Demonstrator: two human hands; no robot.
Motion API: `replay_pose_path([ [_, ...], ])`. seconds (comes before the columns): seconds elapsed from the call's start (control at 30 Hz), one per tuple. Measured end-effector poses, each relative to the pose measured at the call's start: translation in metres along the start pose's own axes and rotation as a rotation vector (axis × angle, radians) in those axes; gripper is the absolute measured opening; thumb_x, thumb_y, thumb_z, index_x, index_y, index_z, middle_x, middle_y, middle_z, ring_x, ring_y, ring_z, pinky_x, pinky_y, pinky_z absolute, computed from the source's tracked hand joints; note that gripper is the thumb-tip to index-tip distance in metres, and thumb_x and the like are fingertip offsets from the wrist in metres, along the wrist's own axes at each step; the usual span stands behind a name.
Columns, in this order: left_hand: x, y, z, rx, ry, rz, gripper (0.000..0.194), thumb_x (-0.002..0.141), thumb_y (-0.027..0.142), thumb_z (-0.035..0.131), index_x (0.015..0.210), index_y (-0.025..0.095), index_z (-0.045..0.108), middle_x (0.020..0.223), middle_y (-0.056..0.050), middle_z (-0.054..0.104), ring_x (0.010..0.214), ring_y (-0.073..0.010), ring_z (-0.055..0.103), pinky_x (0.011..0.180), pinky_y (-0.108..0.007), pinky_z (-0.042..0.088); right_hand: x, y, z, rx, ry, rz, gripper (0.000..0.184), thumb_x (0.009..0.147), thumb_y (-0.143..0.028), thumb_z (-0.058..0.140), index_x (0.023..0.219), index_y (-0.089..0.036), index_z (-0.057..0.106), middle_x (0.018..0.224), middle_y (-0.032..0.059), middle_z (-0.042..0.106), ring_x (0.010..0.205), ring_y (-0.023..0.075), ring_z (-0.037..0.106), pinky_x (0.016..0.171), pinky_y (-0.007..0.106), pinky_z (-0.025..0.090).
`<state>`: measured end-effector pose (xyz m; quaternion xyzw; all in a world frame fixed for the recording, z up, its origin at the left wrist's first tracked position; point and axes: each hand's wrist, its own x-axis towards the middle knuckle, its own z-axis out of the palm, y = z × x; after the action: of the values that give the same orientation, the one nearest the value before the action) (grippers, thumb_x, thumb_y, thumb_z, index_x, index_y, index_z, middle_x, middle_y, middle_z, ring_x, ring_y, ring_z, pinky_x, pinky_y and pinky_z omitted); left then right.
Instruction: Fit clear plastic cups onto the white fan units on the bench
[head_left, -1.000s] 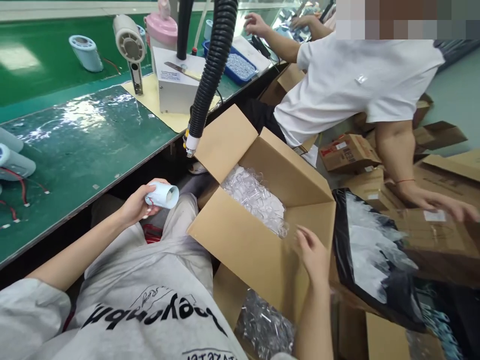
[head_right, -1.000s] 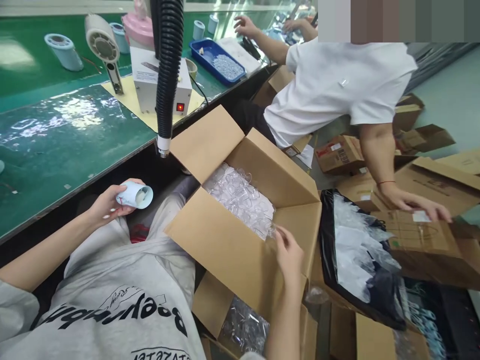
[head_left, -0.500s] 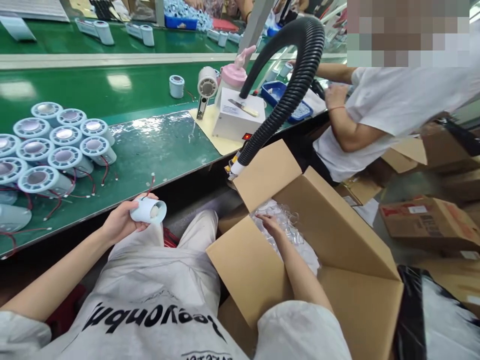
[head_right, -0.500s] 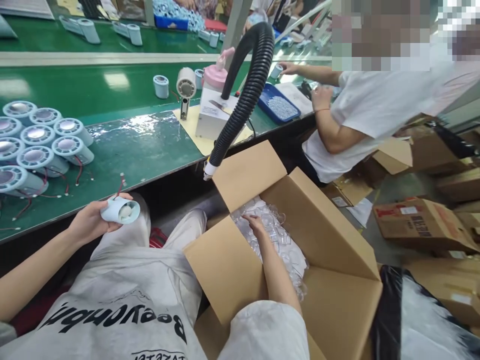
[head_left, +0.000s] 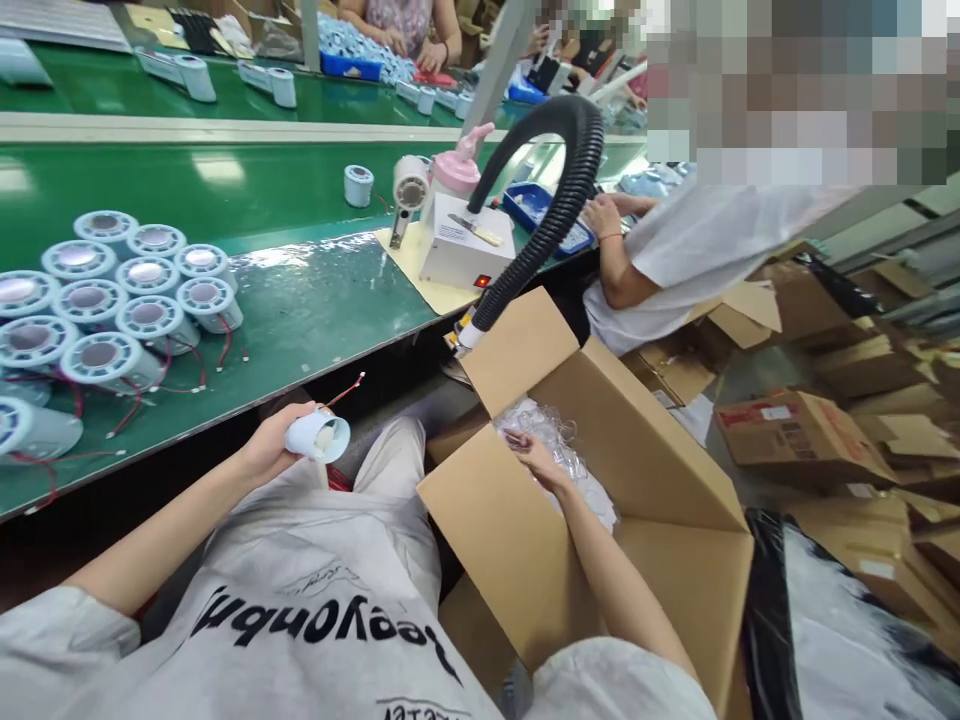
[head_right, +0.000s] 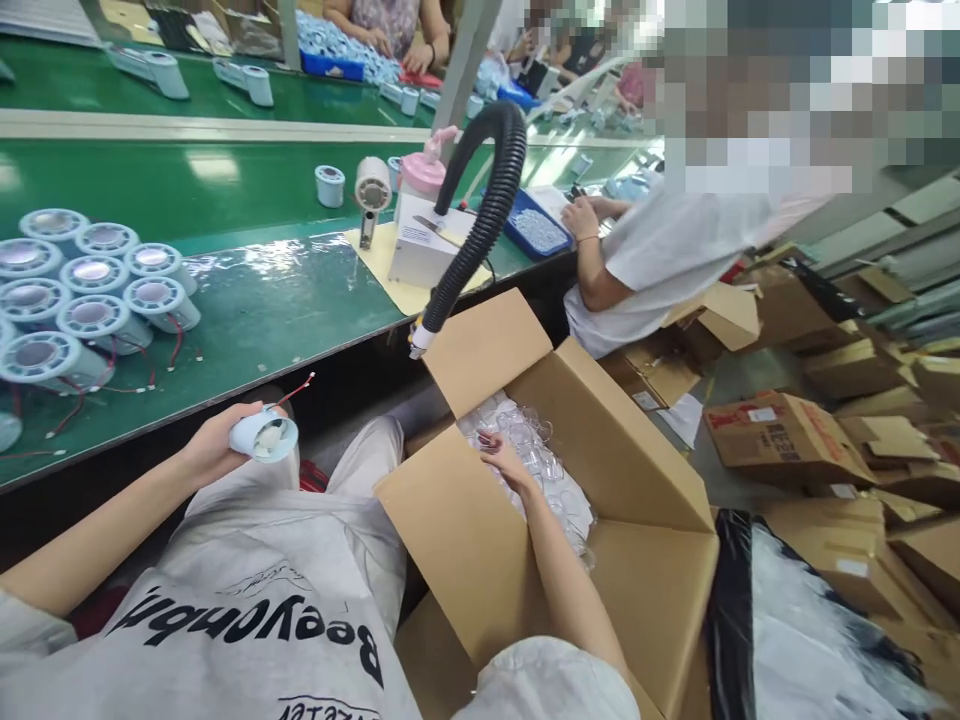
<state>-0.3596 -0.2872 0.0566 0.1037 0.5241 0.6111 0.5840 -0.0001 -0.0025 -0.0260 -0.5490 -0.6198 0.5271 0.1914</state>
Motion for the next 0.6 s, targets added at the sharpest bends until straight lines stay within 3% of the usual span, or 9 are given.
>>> replay_pose_path([
  [0.07,-0.003,-0.003,0.000,0.023,-0.060,0.015,0.031,0.073,0.045,0.071,0.075,0.016,0.061,0.058,0.001,0.057,0.046,-0.0117,0.050,0.038,-0.021,0.040,-0.004,-0.013,-0.004,0.076,0.046,-0.035,0.049,0.076,-0.065,0.077,0.074,-0.020,0.057,0.091,0.0079,0.072,0.097,0.0274,0.071,0.086,0.047,0.059],
  [0.13,-0.005,-0.005,0.002,0.054,-0.078,0.008,0.034,0.073,0.049,0.069,0.078,0.016,0.061,0.057,0.000,0.055,0.044,-0.0123,0.048,0.035,-0.021,0.035,-0.011,-0.027,-0.004,0.156,0.068,-0.072,0.063,0.062,-0.084,0.070,0.068,-0.024,0.052,0.087,0.0100,0.071,0.102,0.0349,0.070,0.088,0.056,0.057],
  [0.2,-0.005,-0.006,0.004,0.099,-0.094,0.003,0.038,0.072,0.053,0.068,0.081,0.017,0.062,0.059,0.000,0.056,0.044,-0.0127,0.048,0.034,-0.021,0.032,-0.023,-0.040,0.002,0.249,0.030,-0.114,0.069,0.060,-0.093,0.056,0.071,-0.026,0.057,0.091,0.0122,0.071,0.106,0.0381,0.070,0.091,0.060,0.056],
  [0.3,-0.003,-0.005,0.007,0.206,-0.129,0.000,0.042,0.070,0.056,0.068,0.084,0.016,0.064,0.063,-0.001,0.058,0.044,-0.0117,0.046,0.033,-0.021,0.028,-0.053,-0.061,0.027,0.228,-0.149,-0.247,0.056,0.069,-0.079,0.066,0.087,-0.026,0.071,0.102,0.0127,0.072,0.108,0.0372,0.070,0.094,0.058,0.057],
  [0.4,-0.001,0.000,0.010,0.343,-0.166,0.031,0.040,0.075,0.055,0.063,0.084,0.016,0.066,0.069,-0.001,0.059,0.046,-0.0105,0.044,0.035,-0.022,0.026,-0.089,-0.086,0.072,-0.160,-0.291,-0.618,0.044,0.074,-0.058,0.081,0.109,-0.030,0.078,0.113,0.0117,0.069,0.109,0.0340,0.068,0.092,0.050,0.059],
  [0.5,-0.002,0.009,0.012,0.495,-0.195,0.103,0.031,0.080,0.046,0.063,0.080,0.016,0.070,0.074,-0.002,0.062,0.057,-0.0118,0.050,0.047,-0.023,0.037,-0.113,-0.113,0.127,-0.574,-0.121,-1.001,0.039,0.088,-0.045,0.075,0.125,-0.033,0.075,0.120,0.0131,0.066,0.104,0.0302,0.066,0.087,0.043,0.059],
  [0.6,-0.009,0.018,0.014,0.649,-0.184,0.219,0.019,0.082,0.035,0.069,0.082,0.017,0.074,0.087,-0.004,0.067,0.084,-0.0170,0.059,0.078,-0.027,0.049,-0.116,-0.132,0.170,-0.801,-0.042,-1.176,0.024,0.093,-0.023,0.068,0.115,-0.029,0.078,0.128,0.0144,0.065,0.108,0.0305,0.064,0.086,0.042,0.058],
])
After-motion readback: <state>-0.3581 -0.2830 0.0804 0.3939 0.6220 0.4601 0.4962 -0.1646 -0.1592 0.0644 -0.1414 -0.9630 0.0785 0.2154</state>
